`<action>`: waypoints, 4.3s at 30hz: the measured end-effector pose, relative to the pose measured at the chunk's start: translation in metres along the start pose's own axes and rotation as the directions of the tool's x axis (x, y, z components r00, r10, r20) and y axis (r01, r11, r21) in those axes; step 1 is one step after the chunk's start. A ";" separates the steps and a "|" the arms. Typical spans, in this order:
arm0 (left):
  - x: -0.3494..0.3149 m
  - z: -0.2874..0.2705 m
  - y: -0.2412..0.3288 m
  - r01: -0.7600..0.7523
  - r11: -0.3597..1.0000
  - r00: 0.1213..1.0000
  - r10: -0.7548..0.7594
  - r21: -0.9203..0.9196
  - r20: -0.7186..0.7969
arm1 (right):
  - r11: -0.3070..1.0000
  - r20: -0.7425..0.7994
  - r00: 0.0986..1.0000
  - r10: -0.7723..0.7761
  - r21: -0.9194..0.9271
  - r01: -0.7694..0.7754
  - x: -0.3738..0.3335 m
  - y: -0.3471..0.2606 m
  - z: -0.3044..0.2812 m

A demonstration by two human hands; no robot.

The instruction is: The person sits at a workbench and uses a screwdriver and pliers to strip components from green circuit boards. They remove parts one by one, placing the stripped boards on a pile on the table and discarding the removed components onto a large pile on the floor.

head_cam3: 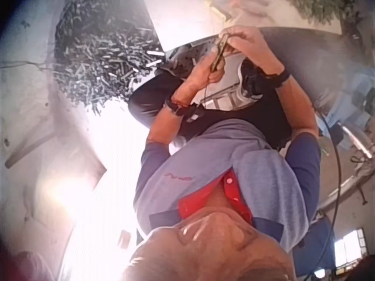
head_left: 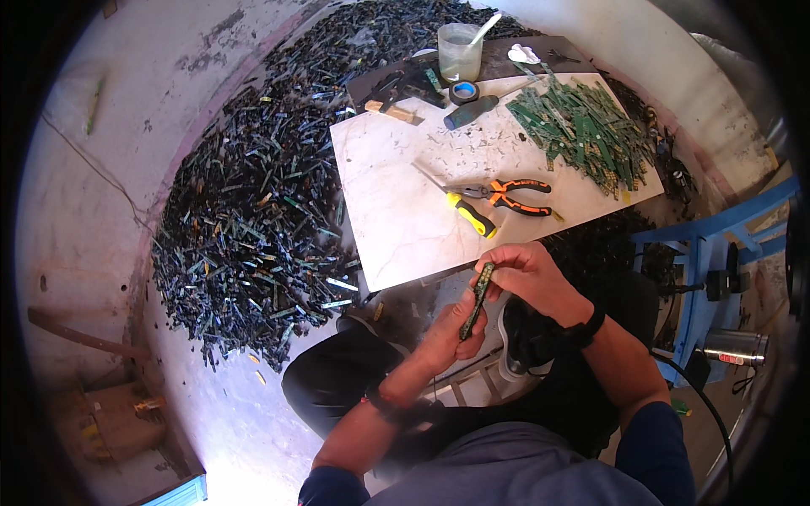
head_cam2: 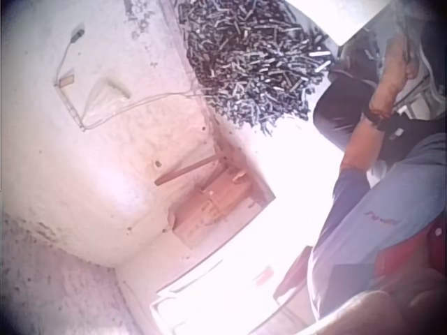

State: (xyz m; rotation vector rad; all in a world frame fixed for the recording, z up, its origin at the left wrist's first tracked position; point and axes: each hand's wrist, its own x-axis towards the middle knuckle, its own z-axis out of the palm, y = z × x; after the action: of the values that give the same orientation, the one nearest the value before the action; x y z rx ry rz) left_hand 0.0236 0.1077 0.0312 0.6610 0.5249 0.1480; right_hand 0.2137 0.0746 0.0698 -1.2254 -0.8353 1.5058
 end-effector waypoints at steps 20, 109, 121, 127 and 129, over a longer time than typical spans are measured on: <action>-0.008 0.004 0.004 -0.018 0.998 0.998 0.014 0.064 0.058 | 0.931 0.078 0.994 0.076 0.351 -0.098 0.002 0.018 -0.005; 0.012 -0.015 0.000 -0.230 0.835 0.911 0.366 0.500 -0.191 | 0.805 -0.546 0.836 0.050 0.517 0.290 -0.032 0.069 0.069; 0.003 -0.015 0.016 -0.197 0.960 0.972 0.218 0.201 -0.087 | 0.982 -0.500 0.845 -0.189 -0.121 0.149 -0.038 0.047 0.064; -0.001 -0.014 0.015 -0.129 0.977 0.954 0.168 -0.167 0.248 | 0.987 -0.311 0.946 -0.089 0.097 0.125 -0.005 0.027 0.033; -0.006 -0.010 0.019 -0.101 0.973 0.955 0.154 -0.209 0.255 | 0.963 -0.166 0.983 -0.082 0.240 0.121 0.000 0.018 0.036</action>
State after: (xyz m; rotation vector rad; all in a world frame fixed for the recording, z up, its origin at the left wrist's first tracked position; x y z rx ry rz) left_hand 0.0139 0.1266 0.0383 0.5138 0.2011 0.2249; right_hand 0.1742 0.0716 0.0625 -1.0800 -0.5769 1.3674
